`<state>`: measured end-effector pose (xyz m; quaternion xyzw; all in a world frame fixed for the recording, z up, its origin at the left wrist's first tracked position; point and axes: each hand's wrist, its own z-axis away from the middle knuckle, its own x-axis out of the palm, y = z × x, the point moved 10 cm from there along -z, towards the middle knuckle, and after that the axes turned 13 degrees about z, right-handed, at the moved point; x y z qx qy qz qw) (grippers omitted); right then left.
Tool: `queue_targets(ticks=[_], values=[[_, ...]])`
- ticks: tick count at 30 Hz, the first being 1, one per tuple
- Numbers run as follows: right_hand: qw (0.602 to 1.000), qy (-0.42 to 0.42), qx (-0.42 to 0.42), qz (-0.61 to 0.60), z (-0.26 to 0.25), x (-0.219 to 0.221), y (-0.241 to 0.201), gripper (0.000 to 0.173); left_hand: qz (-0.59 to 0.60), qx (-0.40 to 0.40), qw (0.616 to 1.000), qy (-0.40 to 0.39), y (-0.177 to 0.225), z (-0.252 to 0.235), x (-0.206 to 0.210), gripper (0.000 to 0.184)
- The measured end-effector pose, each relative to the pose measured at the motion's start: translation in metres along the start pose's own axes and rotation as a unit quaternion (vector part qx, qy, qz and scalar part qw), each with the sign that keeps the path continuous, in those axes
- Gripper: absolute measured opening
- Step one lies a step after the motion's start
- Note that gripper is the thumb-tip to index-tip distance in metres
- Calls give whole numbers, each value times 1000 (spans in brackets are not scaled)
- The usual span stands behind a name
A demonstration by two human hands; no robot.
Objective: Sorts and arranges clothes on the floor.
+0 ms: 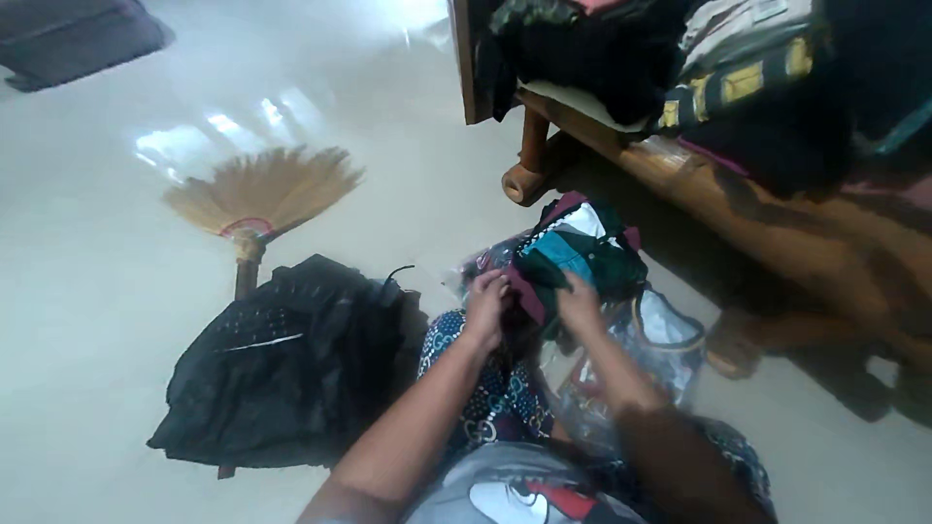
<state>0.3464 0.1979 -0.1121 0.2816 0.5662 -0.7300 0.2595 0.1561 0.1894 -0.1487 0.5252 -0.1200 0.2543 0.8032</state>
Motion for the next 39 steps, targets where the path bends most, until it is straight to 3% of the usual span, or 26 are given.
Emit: queue_targets(ticks=[2,3,6,9,11,13,15,18,20,21,24,26,27,30,32,34,37,39], values=[[998,-24,35,-39,-15,-37,8,42,-2,-45,998,47,-20,-8,-22,43],[998,-9,48,-36,-23,-63,6,41,-2,-69,996,53,-31,-10,-24,41],[996,74,52,-4,-40,-145,-26,37,36,-127,991,38,-55,-8,-10,60],[985,162,-32,54,-39,-208,-77,36,41,-160,985,57,-72,-12,-3,62],[970,198,-96,103,-27,-219,-104,37,27,-146,987,63,-75,-21,-5,69],[957,189,-136,172,-8,-191,-114,41,6,-122,990,68,-74,-29,-9,70],[959,131,-139,208,7,-130,-101,42,-15,-111,991,67,-71,-34,-7,64],[955,-13,-129,266,10,-7,-38,52,-29,-116,991,56,-67,-35,-6,44],[952,-71,-120,272,16,39,-10,59,-34,-102,993,53,-58,-37,-7,35],[960,-64,-113,249,20,43,-7,57,-36,-80,994,60,-54,-37,-12,34],[988,-6,-65,138,20,6,-10,42,-67,-10,994,87,-34,-24,-26,56],[994,10,-41,106,11,-36,-18,38,-82,19,992,99,-28,-9,-27,47],[994,20,-40,103,4,-58,-22,37,-73,12,993,96,-32,-2,-26,45],[993,55,-37,94,-13,-111,-30,36,-34,-48,995,78,-56,4,-20,70],[994,74,-24,79,-17,-124,-32,35,-27,-80,994,71,-68,-6,-13,69],[991,79,-43,96,-17,-112,-31,37,-35,-113,991,56,-75,-19,-7,68],[984,17,-80,158,-4,-44,-14,40,-101,-133,985,32,-65,-33,4,57],[973,-34,-112,198,6,6,1,60,-139,-130,982,11,-52,-40,18,54]])
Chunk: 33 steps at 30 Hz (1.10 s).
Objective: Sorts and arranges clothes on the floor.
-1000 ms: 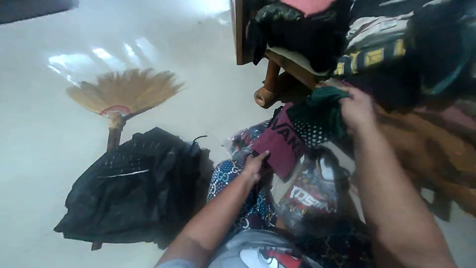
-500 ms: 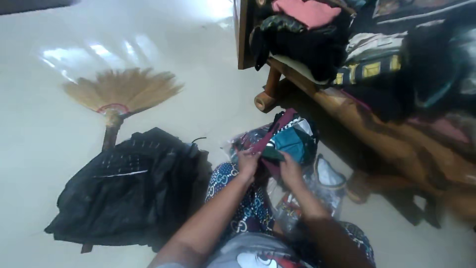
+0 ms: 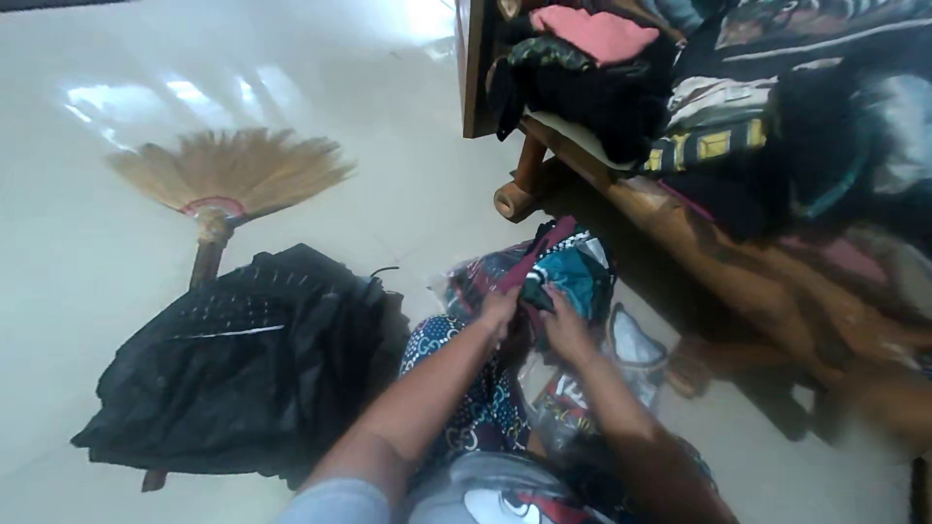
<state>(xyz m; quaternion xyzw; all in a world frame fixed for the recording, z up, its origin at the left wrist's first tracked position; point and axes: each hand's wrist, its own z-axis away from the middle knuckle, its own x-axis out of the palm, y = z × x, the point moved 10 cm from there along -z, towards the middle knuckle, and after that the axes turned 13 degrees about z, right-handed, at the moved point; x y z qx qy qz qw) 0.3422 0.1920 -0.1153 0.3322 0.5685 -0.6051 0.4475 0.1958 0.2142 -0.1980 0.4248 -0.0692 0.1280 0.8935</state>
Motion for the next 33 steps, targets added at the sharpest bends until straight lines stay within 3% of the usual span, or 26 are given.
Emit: queue_targets(ticks=[2,3,4,6,9,12,18,21,24,28,33], values=[[999,36,-12,35,1,21,-3,103,-3,-1,1000,-15,23,7,11,49],[997,68,1,40,0,19,-2,113,-1,1,1000,-31,33,13,16,47],[995,88,27,38,-2,13,2,109,7,3,999,-50,42,19,20,46],[992,75,96,14,-12,1,17,85,50,13,996,-78,50,19,21,39],[992,38,112,-36,-28,-13,39,65,115,49,990,-66,41,7,-5,30],[995,25,77,-62,-38,-20,48,61,115,52,991,-34,20,0,-20,28],[996,3,77,-40,-34,-11,46,70,0,46,997,-56,-1,1,10,26],[997,11,68,22,-30,8,35,91,57,-4,997,-55,-8,3,22,43],[993,23,60,95,-29,29,25,106,69,-9,997,-39,-5,2,20,38],[997,8,51,62,-35,27,26,92,64,24,998,-16,7,7,-6,34],[998,-5,55,35,-42,-43,44,57,55,54,997,-15,13,17,-28,31]])
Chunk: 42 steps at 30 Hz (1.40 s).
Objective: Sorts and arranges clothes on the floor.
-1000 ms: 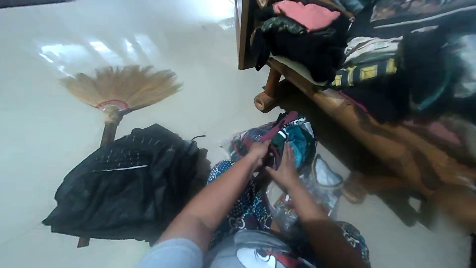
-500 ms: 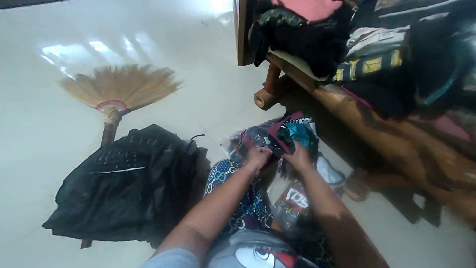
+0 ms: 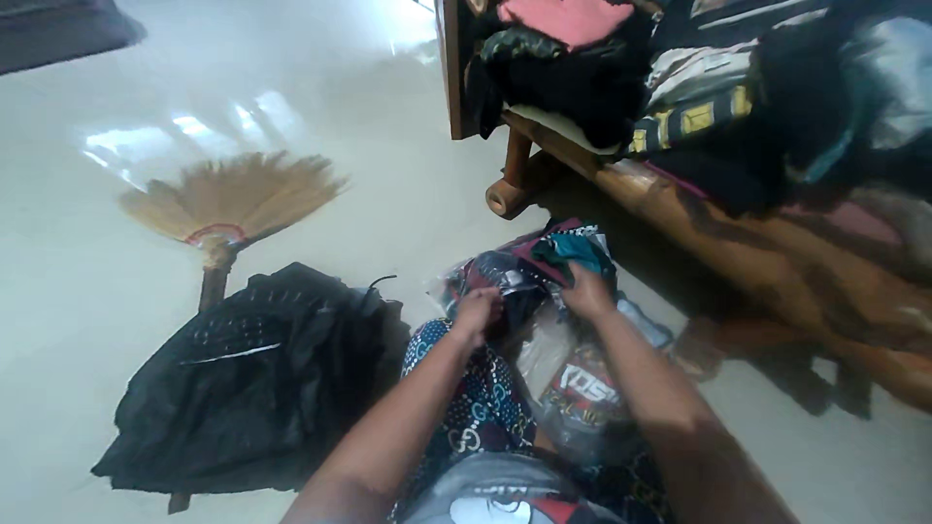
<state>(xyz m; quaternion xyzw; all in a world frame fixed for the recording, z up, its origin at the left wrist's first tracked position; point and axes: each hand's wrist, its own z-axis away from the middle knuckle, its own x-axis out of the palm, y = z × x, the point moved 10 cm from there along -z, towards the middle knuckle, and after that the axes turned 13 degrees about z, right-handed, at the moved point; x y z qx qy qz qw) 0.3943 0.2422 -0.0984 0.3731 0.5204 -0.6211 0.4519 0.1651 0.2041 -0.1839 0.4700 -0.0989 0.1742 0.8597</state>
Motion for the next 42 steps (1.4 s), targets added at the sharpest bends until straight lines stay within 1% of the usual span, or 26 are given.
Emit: queue_targets(ticks=[2,3,4,6,8,9,10,11,12,14,15,18,20,22,25,28,30,32,33,35,36,37,39,40,41,42], values=[[999,45,22,-11,5,-49,10,52,-133,75,988,-16,10,2,3,28],[997,65,35,-22,11,-76,16,51,-239,133,962,-25,19,3,10,30],[994,92,44,-33,19,-103,24,50,-343,192,919,-36,28,5,21,34],[988,128,68,-59,44,-153,40,51,-486,282,825,-55,46,6,48,46],[979,150,108,-81,81,-200,51,52,-564,317,759,-71,55,-8,67,50],[975,156,132,-88,101,-221,59,50,-583,320,743,-79,56,-19,72,44],[971,159,155,-89,121,-241,69,49,-593,321,734,-86,57,-32,76,33],[967,170,171,-86,141,-260,81,48,-601,301,735,-93,60,-45,81,27],[962,179,191,-79,164,-279,95,47,-600,272,746,-100,65,-56,87,28],[950,192,234,-79,212,-306,118,41,-557,212,794,-119,76,-67,96,36],[945,197,248,-87,234,-316,129,39,-529,196,818,-111,83,-72,93,37],[936,217,264,-87,292,-336,170,43,-439,145,886,-47,95,-88,60,46],[928,216,295,-67,330,-342,194,45,-402,124,907,-21,93,-102,33,48],[920,212,329,-19,364,-345,216,44,-390,124,912,-24,88,-104,20,42],[912,221,342,42,400,-331,254,44,-392,127,911,-30,80,-97,16,39],[898,227,356,124,421,-280,295,45,-367,118,922,-17,76,-92,10,31],[895,206,358,168,425,-211,319,51,-351,116,929,-18,74,-91,8,27],[901,185,351,173,434,-113,338,48,-363,122,924,-25,73,-88,12,33],[900,157,375,156,442,-57,351,45,-375,123,918,-30,72,-84,16,37],[890,57,440,103,454,51,368,41,-410,122,903,-29,75,-68,23,44],[884,3,461,75,453,89,367,40,-421,121,898,-27,77,-61,27,47],[878,-43,473,53,452,112,367,40,-429,119,895,-23,77,-58,29,49],[887,-114,447,29,443,123,379,42,-446,132,885,-15,82,-64,28,50],[892,-179,414,29,434,118,383,47,-456,146,878,-17,84,-69,27,48],[901,-205,380,34,415,96,381,50,-468,162,869,-17,85,-75,27,47],[918,-176,353,36,388,62,367,47,-480,176,859,-13,86,-76,28,46]])
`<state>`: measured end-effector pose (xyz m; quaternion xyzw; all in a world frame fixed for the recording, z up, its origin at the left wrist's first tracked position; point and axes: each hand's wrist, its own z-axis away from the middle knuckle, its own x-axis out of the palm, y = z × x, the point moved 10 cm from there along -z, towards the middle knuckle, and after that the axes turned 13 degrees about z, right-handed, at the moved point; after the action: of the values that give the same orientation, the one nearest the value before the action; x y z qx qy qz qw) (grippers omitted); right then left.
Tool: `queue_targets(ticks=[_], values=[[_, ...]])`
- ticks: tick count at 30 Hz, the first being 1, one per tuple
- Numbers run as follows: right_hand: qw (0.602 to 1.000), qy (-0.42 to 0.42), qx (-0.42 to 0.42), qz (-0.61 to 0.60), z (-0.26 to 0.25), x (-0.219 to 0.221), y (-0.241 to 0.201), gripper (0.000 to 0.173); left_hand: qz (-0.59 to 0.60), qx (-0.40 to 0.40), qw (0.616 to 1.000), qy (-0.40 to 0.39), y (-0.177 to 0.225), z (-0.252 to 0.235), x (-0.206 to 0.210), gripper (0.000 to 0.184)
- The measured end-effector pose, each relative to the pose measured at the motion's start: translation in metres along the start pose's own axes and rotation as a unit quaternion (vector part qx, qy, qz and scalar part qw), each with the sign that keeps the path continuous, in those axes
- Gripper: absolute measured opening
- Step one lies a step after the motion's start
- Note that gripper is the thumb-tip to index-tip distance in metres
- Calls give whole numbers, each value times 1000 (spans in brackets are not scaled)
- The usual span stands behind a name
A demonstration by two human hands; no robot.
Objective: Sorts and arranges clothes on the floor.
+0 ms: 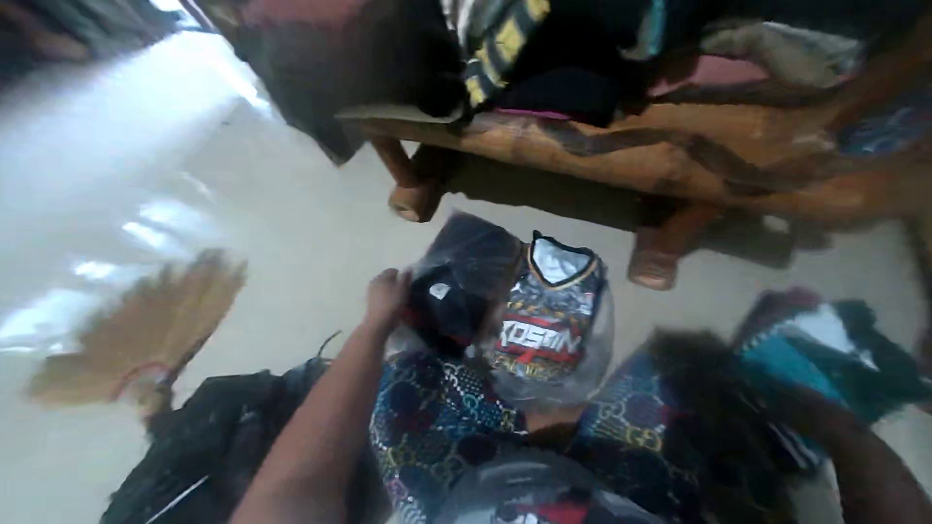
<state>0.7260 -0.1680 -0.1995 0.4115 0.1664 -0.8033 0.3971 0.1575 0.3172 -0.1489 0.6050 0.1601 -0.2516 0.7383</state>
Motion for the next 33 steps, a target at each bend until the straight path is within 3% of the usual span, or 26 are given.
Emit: queue_targets(ticks=[2,4,6,7,8,10,12,15,18,21,24,26,28,30,31,33], values=[[984,131,-64,-100,4,-81,-69,42,-43,24,999,24,15,5,-1,40],[939,186,-153,-244,1,-122,-164,37,-90,105,989,48,48,22,4,46],[934,119,-239,-239,-7,-112,-273,33,-125,213,968,33,78,52,26,44],[940,91,-276,-179,-8,-93,-324,34,-137,241,961,-7,81,68,46,36],[944,78,-301,-105,-10,-68,-366,42,-142,242,958,-64,74,84,73,29],[953,31,-302,14,-14,-13,-414,85,-110,124,962,-216,34,107,135,34],[962,0,-266,54,-21,26,-419,115,-23,-41,949,-311,-14,127,184,46],[974,25,-226,4,-25,29,-390,110,48,-153,941,-297,-50,129,219,58],[974,89,-152,-144,-28,16,-342,99,44,-181,942,-281,-56,128,232,75],[955,85,-31,-284,-42,22,-301,107,40,-187,910,-367,-56,139,249,82],[974,82,10,-210,-42,15,-296,103,1,-100,876,-471,-47,155,260,64],[977,156,-25,-145,-27,-19,-317,88,-101,43,900,-421,-15,147,233,48],[955,223,-132,-144,-5,-50,-358,59,-148,146,939,-273,29,130,172,35],[941,181,-250,-135,8,-61,-413,43,-152,215,960,-94,58,106,103,30],[937,159,-285,-124,11,-64,-440,49,-161,223,961,-26,67,91,74,33],[932,176,-301,-95,1,-73,-484,78,-194,201,960,24,77,59,39,52]])
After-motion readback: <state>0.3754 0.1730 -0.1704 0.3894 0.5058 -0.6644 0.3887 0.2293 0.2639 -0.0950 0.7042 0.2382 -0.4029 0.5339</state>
